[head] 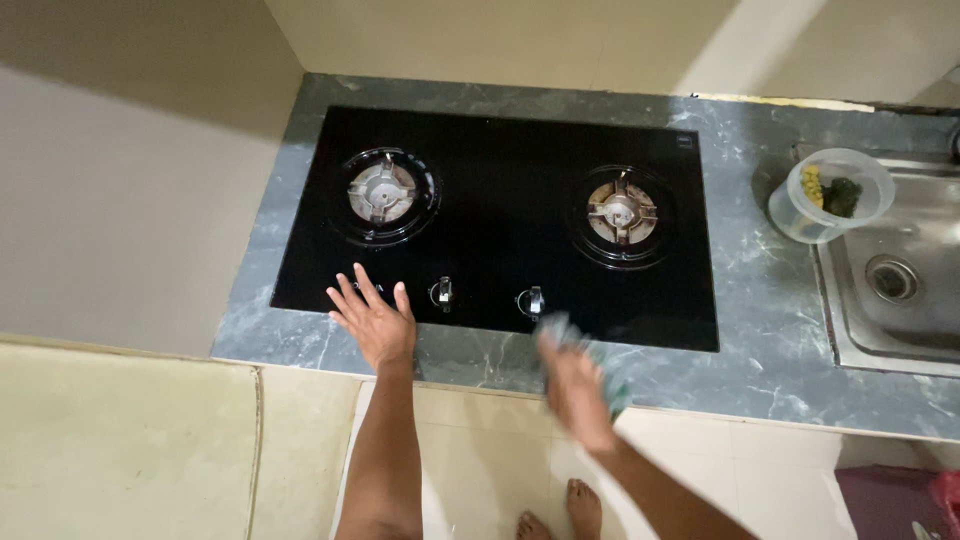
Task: The person wipes the black glass surface of a gas cooktop with a green cloth, including around the burners and the adjacent wall and counter. They then rinse a sponge under the tap at the sink and continue wiping the cooktop and surrounding counter with a gray cloth.
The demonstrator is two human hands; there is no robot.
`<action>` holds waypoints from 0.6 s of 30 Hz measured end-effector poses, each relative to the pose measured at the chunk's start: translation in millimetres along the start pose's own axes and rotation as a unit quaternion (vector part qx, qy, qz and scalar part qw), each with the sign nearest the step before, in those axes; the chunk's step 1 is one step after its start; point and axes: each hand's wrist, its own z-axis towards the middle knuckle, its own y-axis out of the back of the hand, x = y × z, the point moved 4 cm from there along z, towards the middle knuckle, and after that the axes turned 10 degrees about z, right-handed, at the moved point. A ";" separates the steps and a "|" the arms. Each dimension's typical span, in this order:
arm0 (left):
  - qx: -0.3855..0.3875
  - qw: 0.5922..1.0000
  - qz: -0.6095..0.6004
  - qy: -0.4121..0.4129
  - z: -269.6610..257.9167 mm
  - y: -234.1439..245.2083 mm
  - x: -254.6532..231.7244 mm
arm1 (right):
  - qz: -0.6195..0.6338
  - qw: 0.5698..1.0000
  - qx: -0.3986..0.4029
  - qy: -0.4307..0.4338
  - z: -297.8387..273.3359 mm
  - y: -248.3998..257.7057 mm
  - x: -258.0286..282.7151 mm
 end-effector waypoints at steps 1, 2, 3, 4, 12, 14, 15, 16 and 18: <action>0.000 1.000 0.001 -0.002 -1.2 0.1 0.1 | 0.109 0.994 0.026 0.003 -16.9 -6.3 6.2; 0.000 1.000 0.003 -0.003 -2.3 0.0 0.1 | 0.216 0.975 0.053 0.006 -35.1 -11.4 15.3; 0.001 1.000 0.001 -0.002 -2.9 0.2 0.9 | 0.321 0.944 0.078 0.009 -47.3 -13.6 22.8; 0.003 1.000 -0.001 0.000 -3.0 0.2 1.2 | 0.423 0.900 0.103 0.011 -49.8 -13.8 27.4; 0.011 1.000 -0.005 0.005 -2.9 -1.3 2.3 | 0.061 0.992 -0.087 -0.069 90.1 -7.3 9.9; 0.009 1.000 -0.005 0.005 -1.4 -0.6 1.3 | -0.012 0.994 -0.042 -0.100 86.7 -17.0 19.2; 0.003 1.000 -0.006 0.000 -1.4 0.6 1.4 | -0.014 0.993 -0.042 -0.106 75.0 -18.4 26.1; -0.002 1.000 -0.006 -0.004 -2.1 1.6 1.1 | -0.015 0.993 -0.042 -0.113 61.0 -19.3 33.1; -0.006 1.000 -0.009 -0.009 -2.9 1.9 -0.8 | -0.016 0.990 -0.005 -0.142 41.1 -20.6 39.3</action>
